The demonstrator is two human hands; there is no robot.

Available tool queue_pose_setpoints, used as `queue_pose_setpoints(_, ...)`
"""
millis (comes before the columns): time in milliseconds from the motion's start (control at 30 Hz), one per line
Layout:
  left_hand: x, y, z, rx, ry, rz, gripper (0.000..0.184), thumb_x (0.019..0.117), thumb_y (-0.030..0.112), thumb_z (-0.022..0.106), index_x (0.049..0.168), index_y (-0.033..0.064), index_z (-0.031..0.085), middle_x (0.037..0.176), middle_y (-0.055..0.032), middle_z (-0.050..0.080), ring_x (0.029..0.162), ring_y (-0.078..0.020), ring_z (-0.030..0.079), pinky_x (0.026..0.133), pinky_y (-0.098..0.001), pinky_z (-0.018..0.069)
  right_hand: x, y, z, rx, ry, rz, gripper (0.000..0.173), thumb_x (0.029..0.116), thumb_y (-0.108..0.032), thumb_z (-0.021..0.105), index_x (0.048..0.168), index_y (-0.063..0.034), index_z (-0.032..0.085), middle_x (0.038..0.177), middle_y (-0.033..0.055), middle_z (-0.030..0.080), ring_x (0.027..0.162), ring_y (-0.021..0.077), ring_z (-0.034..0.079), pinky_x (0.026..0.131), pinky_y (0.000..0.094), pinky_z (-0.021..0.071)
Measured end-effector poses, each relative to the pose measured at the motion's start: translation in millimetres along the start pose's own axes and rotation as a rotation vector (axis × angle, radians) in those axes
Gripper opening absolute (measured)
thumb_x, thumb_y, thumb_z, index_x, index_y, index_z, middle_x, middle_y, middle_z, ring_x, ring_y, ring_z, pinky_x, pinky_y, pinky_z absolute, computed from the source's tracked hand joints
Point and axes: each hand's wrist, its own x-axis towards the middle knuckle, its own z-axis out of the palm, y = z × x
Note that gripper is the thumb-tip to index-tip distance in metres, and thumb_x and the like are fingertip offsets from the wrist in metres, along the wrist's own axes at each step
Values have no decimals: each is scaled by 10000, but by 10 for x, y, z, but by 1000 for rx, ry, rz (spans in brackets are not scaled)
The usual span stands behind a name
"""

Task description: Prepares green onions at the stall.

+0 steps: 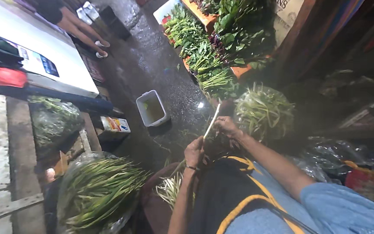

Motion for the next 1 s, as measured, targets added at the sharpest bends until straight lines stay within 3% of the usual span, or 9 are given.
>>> queue_pose_setpoints(100, -23, 24, -53, 47, 1, -5, 281, 1030, 192, 575, 1189, 36, 747, 1034, -174, 760, 947, -336, 735, 878, -561, 547, 173, 101, -135, -402, 33, -85, 139, 999, -47, 595, 1011, 67, 673, 822, 118, 676, 631, 126, 624, 632, 291, 557)
queue_pose_setpoints(233, -36, 12, -206, 69, -159, -150, 311, 1057, 250, 540, 1228, 73, 732, 1053, -169, 749, 981, -332, 714, 915, -554, 518, 380, 154, -449, -810, 42, -199, 178, 978, -100, 641, 1002, 49, 737, 989, 232, 716, 924, 329, 691, 898, 516, 535)
queue_pose_setpoints(333, -104, -46, -304, 14, -184, -187, 301, 1050, 246, 561, 1219, 64, 732, 1050, -163, 749, 964, -298, 717, 917, -522, 525, 506, 93, -770, -968, 141, -197, 205, 978, -143, 654, 952, 46, 731, 978, 270, 707, 972, 432, 679, 901, 624, 504)
queue_pose_setpoints(400, -170, -122, -382, -109, -166, -184, 269, 1036, 203, 581, 1178, 35, 736, 975, -131, 744, 849, -206, 698, 844, -423, 544, 631, 88, -1089, -956, 236, -180, 207, 984, -143, 650, 976, 49, 728, 1014, 292, 698, 976, 461, 673, 891, 659, 497)
queue_pose_setpoints(500, -247, -302, -441, -453, -158, -204, 216, 1014, 146, 573, 1089, 26, 736, 745, 22, 657, 592, -17, 549, 588, -210, 473, 822, 127, -1615, -986, 412, -179, 226, 960, -130, 682, 1059, 71, 712, 1101, 317, 685, 1067, 500, 652, 943, 693, 480)
queue_pose_setpoints(600, -285, -354, -466, -804, -192, -275, 217, 1010, 92, 532, 1061, -6, 719, 649, 50, 611, 510, 0, 502, 486, -169, 422, 686, -175, -1834, -1019, 487, -9, 324, 1008, -112, 593, 1236, 118, 617, 1280, 358, 604, 1255, 520, 557, 1047, 684, 417)
queue_pose_setpoints(767, -228, -218, -418, -959, -214, -404, 226, 1039, 63, 487, 1073, -37, 687, 638, 26, 590, 485, -23, 505, 461, -174, 438, 681, -210, -2233, -737, 561, 56, 331, 982, -18, 607, 1294, 90, 606, 1341, 352, 570, 1273, 482, 551, 1058, 645, 417)
queue_pose_setpoints(900, -97, -124, -356, -1032, -298, -500, 234, 1053, 46, 458, 1074, -47, 673, 649, 10, 585, 488, -30, 506, 460, -171, 442, 472, -288, -1954, -198, 394, 1, 299, 966, 75, 467, 1224, 6, 601, 1055, 94, 619, 754, 118, 539, 686, 290, 477)
queue_pose_setpoints(1000, 40, -54, -299, -1007, -370, -551, 232, 1057, 59, 461, 1058, -36, 672, 645, 10, 572, 480, -27, 493, 449, -166, 428, 388, -250, -1689, -113, -34, -5, 335, 1102, -181, 349, 1335, -99, 575, 1098, 17, 687, 648, 34, 551, 571, 201, 465)
